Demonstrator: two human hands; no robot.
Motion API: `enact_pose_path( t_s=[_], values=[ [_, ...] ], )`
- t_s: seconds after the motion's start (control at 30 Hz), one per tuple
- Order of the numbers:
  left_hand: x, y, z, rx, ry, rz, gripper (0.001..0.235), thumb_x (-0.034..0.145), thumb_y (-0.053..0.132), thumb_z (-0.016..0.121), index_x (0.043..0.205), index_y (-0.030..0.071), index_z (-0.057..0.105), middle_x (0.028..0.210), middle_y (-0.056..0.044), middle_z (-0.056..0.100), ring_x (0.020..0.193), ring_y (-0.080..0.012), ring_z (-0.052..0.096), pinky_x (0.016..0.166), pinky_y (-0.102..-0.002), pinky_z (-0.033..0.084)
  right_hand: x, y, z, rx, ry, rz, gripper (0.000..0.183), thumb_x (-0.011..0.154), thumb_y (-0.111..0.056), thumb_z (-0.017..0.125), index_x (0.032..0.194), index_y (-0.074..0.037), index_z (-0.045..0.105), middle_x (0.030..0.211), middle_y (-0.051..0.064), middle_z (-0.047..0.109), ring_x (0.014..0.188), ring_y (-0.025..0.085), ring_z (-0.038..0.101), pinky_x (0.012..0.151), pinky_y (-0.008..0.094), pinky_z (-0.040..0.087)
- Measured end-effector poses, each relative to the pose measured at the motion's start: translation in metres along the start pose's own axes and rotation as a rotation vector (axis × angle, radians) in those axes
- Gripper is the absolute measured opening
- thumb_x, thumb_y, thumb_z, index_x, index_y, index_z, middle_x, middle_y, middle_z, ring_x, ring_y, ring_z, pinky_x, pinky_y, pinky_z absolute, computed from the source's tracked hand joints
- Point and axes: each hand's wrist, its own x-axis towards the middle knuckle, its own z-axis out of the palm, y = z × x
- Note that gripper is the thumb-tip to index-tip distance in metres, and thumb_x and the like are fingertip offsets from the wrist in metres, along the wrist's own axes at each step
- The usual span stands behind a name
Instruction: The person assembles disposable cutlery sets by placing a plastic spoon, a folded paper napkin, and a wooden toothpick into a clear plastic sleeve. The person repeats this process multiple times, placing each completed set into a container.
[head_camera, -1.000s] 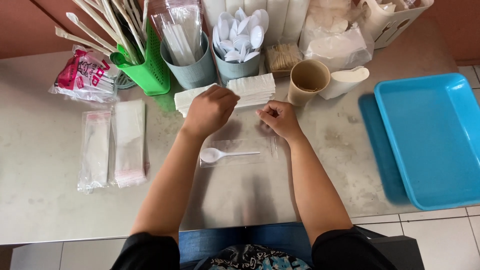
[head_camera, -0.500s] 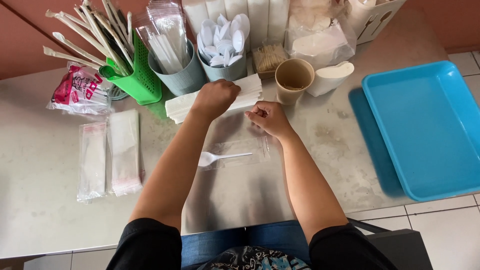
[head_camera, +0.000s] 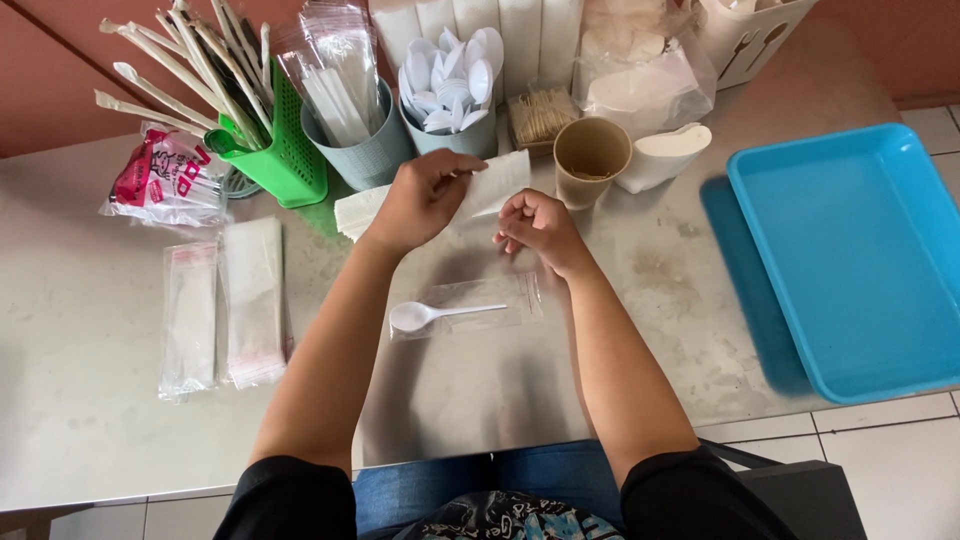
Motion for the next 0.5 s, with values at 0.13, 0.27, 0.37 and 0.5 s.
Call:
enact_pose_path(
  t_s=[0.13,0.27,0.37,0.5],
  values=[
    [-0.016,0.018,-0.002,-0.243,-0.116,-0.209,0.025,0.084,-0.001,0.05,0.104,0.006,0.062,0.076,-0.004,0.061,0.05,-0.0074,0.051,0.044,-0.018,0.043,-0.007,-0.018,0.007,0.213,-0.141,0.034,0.039,0.072,-0.022,0.071,0.1,0.0,0.054,0.084,0.017,0.065,0.076,0.023,0.067,0.065,0.035,0.056],
    [-0.02,0.022,-0.001,-0.173,-0.164,-0.264,0.025,0.082,-0.001,0.056,0.105,0.006,0.063,0.077,-0.008,0.064,0.051,-0.0115,0.055,0.046,-0.022,0.047,-0.014,-0.044,0.017,0.316,-0.221,0.025,0.078,0.059,-0.031,0.08,0.12,0.004,0.046,0.09,0.012,0.065,0.073,0.013,0.063,0.06,0.025,0.053],
    [-0.022,0.02,-0.003,-0.117,-0.179,-0.266,0.026,0.08,0.0,0.059,0.105,0.005,0.062,0.078,-0.011,0.065,0.057,-0.0166,0.061,0.053,-0.028,0.051,-0.017,-0.06,0.028,0.191,-0.161,0.029,0.052,0.065,-0.013,0.074,0.11,0.003,0.054,0.081,0.009,0.065,0.055,0.004,0.053,0.044,0.013,0.042],
    [-0.029,0.022,-0.003,-0.09,-0.154,-0.296,0.028,0.08,0.005,0.063,0.109,0.006,0.061,0.08,-0.012,0.066,0.066,-0.0198,0.064,0.062,-0.031,0.053,-0.017,-0.047,0.026,0.019,-0.029,0.085,0.027,0.065,0.001,0.072,0.092,0.0,0.066,0.069,0.006,0.063,0.039,0.001,0.041,0.034,0.012,0.032]
  ],
)
